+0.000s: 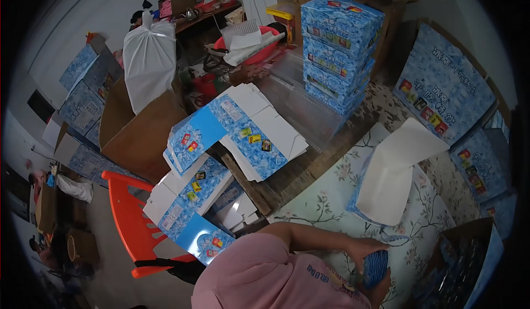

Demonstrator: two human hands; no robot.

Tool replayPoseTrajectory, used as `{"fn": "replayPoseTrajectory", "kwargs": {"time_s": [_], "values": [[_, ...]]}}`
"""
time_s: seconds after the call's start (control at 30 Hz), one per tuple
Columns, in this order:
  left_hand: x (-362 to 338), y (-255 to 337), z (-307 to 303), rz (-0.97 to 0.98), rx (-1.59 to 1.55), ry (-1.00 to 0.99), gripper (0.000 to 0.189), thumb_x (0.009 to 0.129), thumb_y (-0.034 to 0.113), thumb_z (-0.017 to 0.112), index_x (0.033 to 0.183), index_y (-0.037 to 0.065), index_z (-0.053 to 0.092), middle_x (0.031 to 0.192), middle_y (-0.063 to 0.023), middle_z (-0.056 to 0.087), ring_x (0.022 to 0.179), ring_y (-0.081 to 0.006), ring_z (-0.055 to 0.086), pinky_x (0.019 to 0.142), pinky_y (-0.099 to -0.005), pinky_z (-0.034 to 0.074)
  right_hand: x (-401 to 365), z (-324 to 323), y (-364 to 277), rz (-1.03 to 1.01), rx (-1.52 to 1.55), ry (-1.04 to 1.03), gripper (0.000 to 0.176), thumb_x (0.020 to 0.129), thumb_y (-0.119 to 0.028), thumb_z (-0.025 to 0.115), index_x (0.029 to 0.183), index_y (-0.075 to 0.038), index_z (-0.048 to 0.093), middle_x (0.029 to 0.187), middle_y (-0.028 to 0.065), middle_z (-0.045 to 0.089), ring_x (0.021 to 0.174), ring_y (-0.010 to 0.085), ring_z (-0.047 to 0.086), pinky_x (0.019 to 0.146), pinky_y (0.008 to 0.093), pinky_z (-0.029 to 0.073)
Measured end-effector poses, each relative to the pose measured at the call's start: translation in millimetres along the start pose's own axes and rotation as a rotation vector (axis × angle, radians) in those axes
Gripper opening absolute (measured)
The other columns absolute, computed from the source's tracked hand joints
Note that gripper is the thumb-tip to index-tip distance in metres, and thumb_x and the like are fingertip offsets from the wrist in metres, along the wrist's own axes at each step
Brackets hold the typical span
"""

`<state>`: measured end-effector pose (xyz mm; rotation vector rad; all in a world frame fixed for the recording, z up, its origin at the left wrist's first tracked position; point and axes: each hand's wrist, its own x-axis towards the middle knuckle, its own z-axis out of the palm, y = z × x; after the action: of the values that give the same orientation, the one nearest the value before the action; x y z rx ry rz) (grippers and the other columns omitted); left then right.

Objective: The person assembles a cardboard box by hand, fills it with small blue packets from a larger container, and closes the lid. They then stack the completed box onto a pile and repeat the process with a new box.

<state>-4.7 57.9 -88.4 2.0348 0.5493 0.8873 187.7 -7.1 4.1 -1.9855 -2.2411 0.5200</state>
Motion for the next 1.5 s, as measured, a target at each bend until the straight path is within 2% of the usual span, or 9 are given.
{"fn": "replayPoseTrajectory", "kwargs": {"time_s": [0.3, 0.63, 0.83, 0.87, 0.9, 1.1, 1.23, 1.3, 1.5], "values": [[-6, 6, -3, -0.066, -0.018, -0.077, 0.123, 0.049, 0.049, 0.08, 0.139, 0.0, 0.012, 0.136, -0.022, 0.031, 0.127, -0.0383, 0.03, 0.103, -0.0525, 0.018, 56, 30, -19, -0.122, 0.142, -0.003, 0.097, 0.05, -0.024, 0.079, 0.13, 0.001, 0.03, 0.114, 0.0213, 0.047, 0.107, 0.0372, 0.048, 0.089, 0.0436, 0.04], [-2, 6, 1, -0.155, -0.034, -0.032, 0.117, 0.048, 0.056, 0.074, 0.136, -0.001, 0.022, 0.122, -0.0246, 0.042, 0.111, -0.041, 0.041, 0.094, -0.0454, 0.031, 98, 48, -9, -0.177, 0.246, -0.024, 0.095, 0.049, -0.021, 0.08, 0.128, 0.001, 0.032, 0.113, 0.0221, 0.047, 0.105, 0.0388, 0.048, 0.089, 0.0455, 0.039], [-8, 1, 7, -0.014, -0.044, 0.155, 0.107, 0.059, 0.044, 0.077, 0.137, -0.001, 0.018, 0.136, -0.0221, 0.03, 0.126, -0.0384, 0.031, 0.102, -0.0435, 0.027, 9, 22, 32, -0.048, 0.257, -0.037, 0.094, 0.048, -0.018, 0.08, 0.127, 0.001, 0.033, 0.113, 0.0225, 0.046, 0.104, 0.0397, 0.048, 0.088, 0.0466, 0.039], [-6, 2, 3, -0.06, -0.113, 0.137, 0.104, 0.06, 0.043, 0.076, 0.137, 0.0, 0.02, 0.135, -0.0224, 0.032, 0.124, -0.0385, 0.033, 0.101, -0.0435, 0.029, -1, 8, 2, -0.15, 0.074, 0.155, 0.09, 0.047, -0.016, 0.079, 0.124, 0.002, 0.036, 0.11, 0.0222, 0.048, 0.101, 0.0392, 0.049, 0.087, 0.0465, 0.039], [-4, 7, -2, -0.075, -0.079, 0.175, 0.109, 0.055, 0.037, 0.079, 0.138, 0.001, 0.018, 0.131, -0.0224, 0.036, 0.12, -0.0377, 0.038, 0.099, -0.043, 0.032, 4, 10, 7, -0.196, 0.192, 0.152, 0.09, 0.048, -0.015, 0.079, 0.125, 0.002, 0.035, 0.112, 0.0217, 0.048, 0.102, 0.0389, 0.048, 0.087, 0.0456, 0.039], [-17, 31, -6, -0.205, 0.002, 0.234, 0.097, 0.056, 0.028, 0.082, 0.133, 0.004, 0.029, 0.126, -0.0211, 0.042, 0.115, -0.0375, 0.042, 0.097, -0.0426, 0.035, 6, -9, 7, -0.333, 0.063, -0.022, 0.093, 0.055, -0.022, 0.077, 0.132, -0.005, 0.028, 0.112, 0.0211, 0.046, 0.099, 0.0389, 0.047, 0.084, 0.046, 0.04], [-29, 41, -11, -0.135, 0.097, 0.205, 0.095, 0.056, 0.025, 0.082, 0.132, 0.002, 0.029, 0.124, -0.022, 0.043, 0.112, -0.0395, 0.044, 0.096, -0.0419, 0.036, 7, -10, 12, -0.424, -0.002, -0.076, 0.099, 0.054, -0.025, 0.077, 0.136, -0.008, 0.022, 0.113, 0.0211, 0.045, 0.098, 0.038, 0.048, 0.083, 0.0447, 0.041], [-20, 50, -18, -0.3, 0.111, 0.115, 0.095, 0.057, 0.024, 0.082, 0.133, 0.003, 0.028, 0.123, -0.0213, 0.044, 0.112, -0.0393, 0.044, 0.095, -0.0417, 0.037, 11, -15, 11, -0.326, 0.02, -0.128, 0.102, 0.054, -0.025, 0.079, 0.136, -0.007, 0.021, 0.111, 0.0217, 0.046, 0.101, 0.0385, 0.048, 0.085, 0.044, 0.041], [-9, 63, -28, -0.388, 0.034, 0.102, 0.089, 0.058, 0.023, 0.081, 0.129, 0.003, 0.033, 0.121, -0.0192, 0.046, 0.11, -0.0351, 0.047, 0.095, -0.0371, 0.039, 7, -28, 5, -0.253, 0.126, -0.194, 0.1, 0.056, -0.025, 0.078, 0.137, -0.011, 0.02, 0.111, 0.0221, 0.046, 0.1, 0.0381, 0.049, 0.086, 0.0437, 0.041]]}}
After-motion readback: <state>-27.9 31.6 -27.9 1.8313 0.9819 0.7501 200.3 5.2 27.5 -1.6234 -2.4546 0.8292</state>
